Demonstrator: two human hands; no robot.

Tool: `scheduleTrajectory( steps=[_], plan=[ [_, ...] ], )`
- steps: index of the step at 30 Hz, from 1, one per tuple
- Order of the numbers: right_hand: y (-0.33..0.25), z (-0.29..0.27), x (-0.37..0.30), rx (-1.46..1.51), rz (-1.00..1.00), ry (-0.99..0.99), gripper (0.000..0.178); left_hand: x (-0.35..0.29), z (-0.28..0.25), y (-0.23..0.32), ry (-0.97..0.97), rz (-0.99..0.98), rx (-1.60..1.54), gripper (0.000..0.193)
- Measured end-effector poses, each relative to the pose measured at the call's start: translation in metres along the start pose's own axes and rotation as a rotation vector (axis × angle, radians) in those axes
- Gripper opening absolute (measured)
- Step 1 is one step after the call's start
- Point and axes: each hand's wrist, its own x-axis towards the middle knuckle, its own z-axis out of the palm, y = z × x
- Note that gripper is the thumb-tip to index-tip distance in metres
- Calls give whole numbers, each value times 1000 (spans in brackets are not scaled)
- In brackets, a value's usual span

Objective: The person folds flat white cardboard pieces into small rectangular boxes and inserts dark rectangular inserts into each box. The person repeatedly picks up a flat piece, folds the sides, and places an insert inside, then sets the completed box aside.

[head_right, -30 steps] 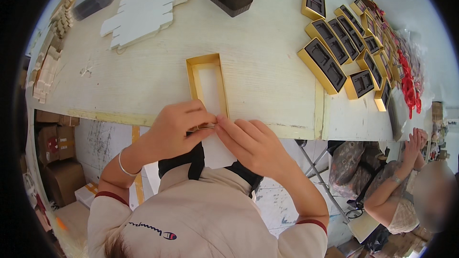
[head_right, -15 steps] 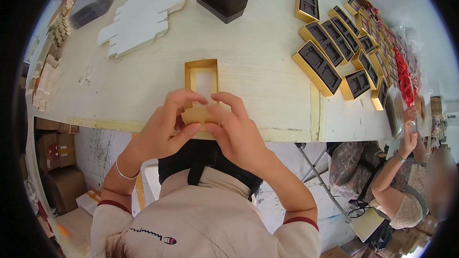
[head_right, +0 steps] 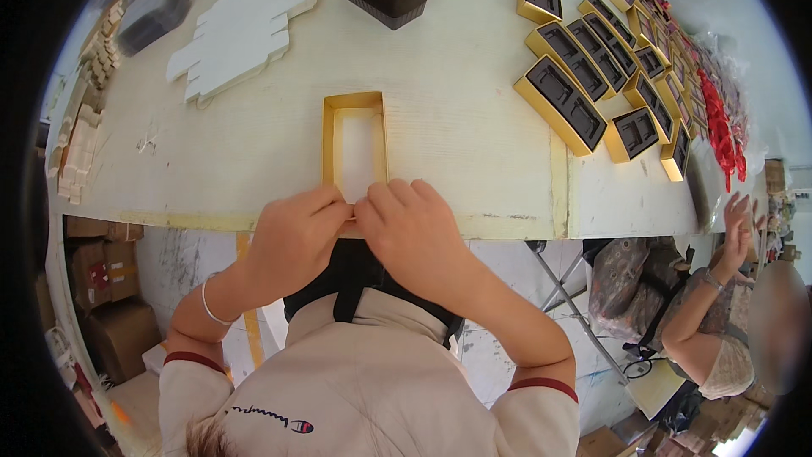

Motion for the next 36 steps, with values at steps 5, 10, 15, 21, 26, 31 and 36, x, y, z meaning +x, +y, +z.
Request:
scheduleTrajectory(
  steps=[5, 10, 15, 21, 26, 31, 36],
  plan=[
    [2, -13, 8, 188, 106, -185, 12, 3, -7, -5, -80, -6, -59, 9],
    [9, -18, 6, 250, 87, -181, 16, 1, -2, -2, 125, 52, 9, 15],
    [15, -22, 5, 239, 14, -191, 17, 15, -34, -8, -109, 32, -134, 19],
    [13, -24, 6, 211, -6, -208, 15, 78, -34, -54, -70, -33, 194, 10],
    [17, -22, 5, 287, -25, -166, 13, 104, -26, -65, -269, -22, 129, 8],
    [14, -18, 5, 214, -47, -178, 10, 104, -28, -65, -293, -53, 91, 4],
    [14, -25, 0, 163, 9, -196, 19, 99, -23, -64, -246, -186, 60, 8]
  ],
)
